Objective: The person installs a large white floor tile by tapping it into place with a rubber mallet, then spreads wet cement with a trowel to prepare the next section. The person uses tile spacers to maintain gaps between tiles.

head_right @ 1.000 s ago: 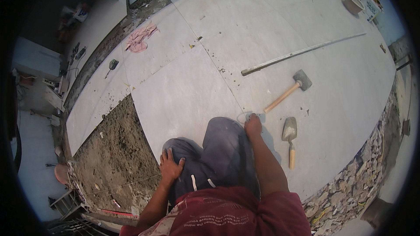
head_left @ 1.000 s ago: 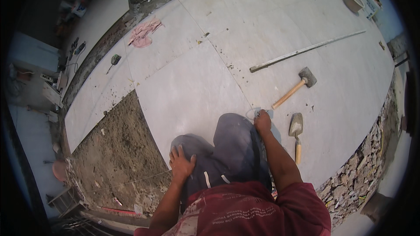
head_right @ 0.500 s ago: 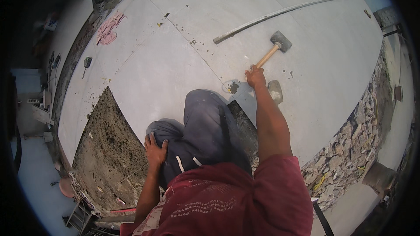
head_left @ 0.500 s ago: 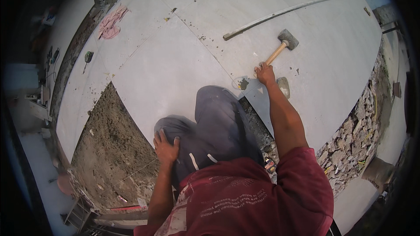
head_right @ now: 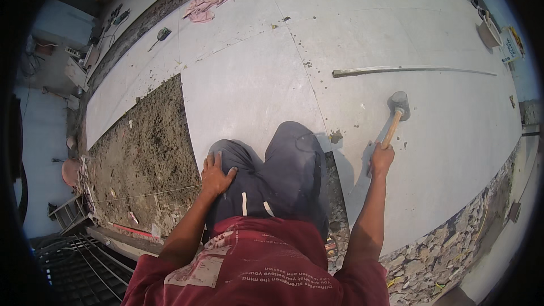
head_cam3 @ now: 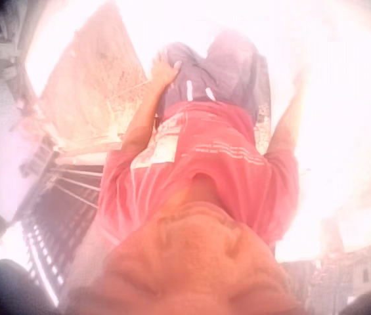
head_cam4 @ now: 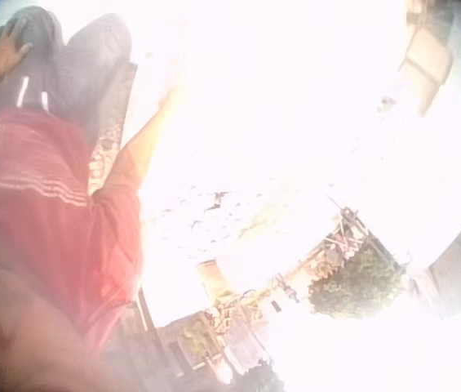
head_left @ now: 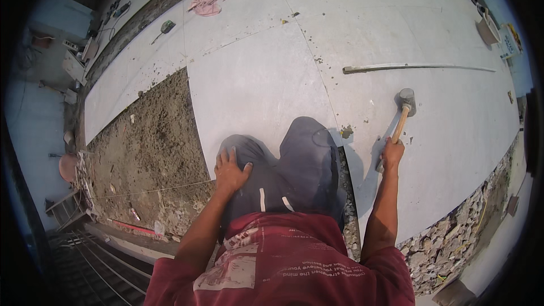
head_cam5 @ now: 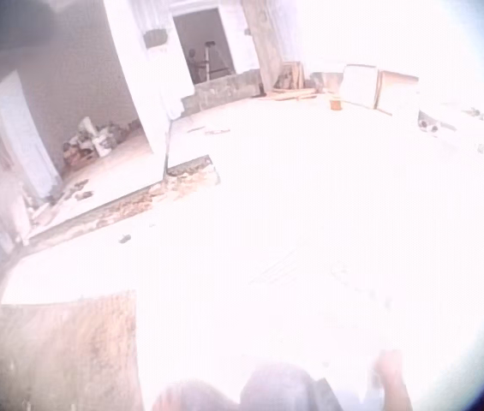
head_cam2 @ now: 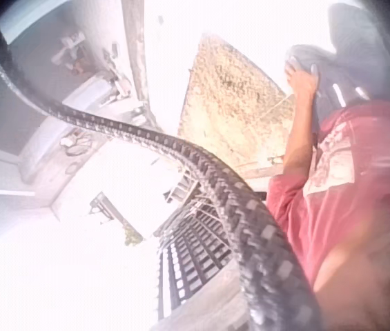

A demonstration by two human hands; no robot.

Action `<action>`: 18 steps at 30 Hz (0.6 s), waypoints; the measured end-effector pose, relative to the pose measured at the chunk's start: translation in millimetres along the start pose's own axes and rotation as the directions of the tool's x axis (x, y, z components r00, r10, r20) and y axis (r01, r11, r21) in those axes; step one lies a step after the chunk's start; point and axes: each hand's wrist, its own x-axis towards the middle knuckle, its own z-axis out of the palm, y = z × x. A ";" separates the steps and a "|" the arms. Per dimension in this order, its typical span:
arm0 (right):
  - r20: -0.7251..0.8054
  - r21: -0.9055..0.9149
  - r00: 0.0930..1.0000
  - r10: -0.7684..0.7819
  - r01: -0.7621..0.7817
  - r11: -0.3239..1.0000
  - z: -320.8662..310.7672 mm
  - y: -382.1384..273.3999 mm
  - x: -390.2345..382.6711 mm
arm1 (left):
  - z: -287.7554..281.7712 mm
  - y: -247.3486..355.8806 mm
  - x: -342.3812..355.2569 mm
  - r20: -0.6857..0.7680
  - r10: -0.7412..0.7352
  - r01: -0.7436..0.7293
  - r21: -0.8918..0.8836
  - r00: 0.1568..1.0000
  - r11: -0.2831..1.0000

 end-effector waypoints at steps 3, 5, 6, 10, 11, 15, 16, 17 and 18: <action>0.139 0.150 0.989 -0.060 0.039 0.988 12.1 -31.1 -43.8 | -0.8 1.1 -4.8 0.004 -0.054 0.054 -0.022 0.999 0.998; 0.261 0.243 0.955 -0.143 0.079 0.967 26.9 -55.3 -71.6 | -2.9 2.4 -8.5 0.000 -0.057 0.057 -0.039 0.998 0.998; 0.325 0.311 0.923 -0.207 0.102 0.945 36.2 -66.9 -85.2 | -4.3 2.9 -11.0 0.004 -0.067 0.067 -0.066 0.998 0.996; 0.458 0.528 0.764 -0.454 0.177 0.831 88.6 -105.3 -135.3 | -8.9 1.0 -10.6 0.061 -0.061 0.068 -0.114 0.996 0.991; 0.530 0.481 0.743 -0.409 0.134 0.867 104.8 -115.0 -143.1 | -8.2 -1.4 -6.1 0.052 -0.042 0.048 -0.128 0.998 0.991; 0.736 0.293 0.565 -0.374 0.232 0.928 167.2 -138.7 -159.1 | 7.1 -20.0 34.7 0.074 -0.081 0.098 -0.276 0.994 0.956; 0.752 0.205 0.559 -0.350 0.306 0.930 181.5 -139.0 -159.7 | 13.1 -27.1 49.9 0.094 -0.107 0.133 -0.337 0.990 0.932; 0.792 0.148 0.524 -0.313 0.333 0.931 196.5 -135.3 -161.7 | 19.4 -34.9 65.7 0.116 -0.125 0.161 -0.396 0.985 0.904; 0.813 0.058 0.524 -0.253 0.359 0.931 210.3 -128.8 -164.6 | 25.5 -44.2 81.1 0.138 -0.191 0.234 -0.451 0.972 0.862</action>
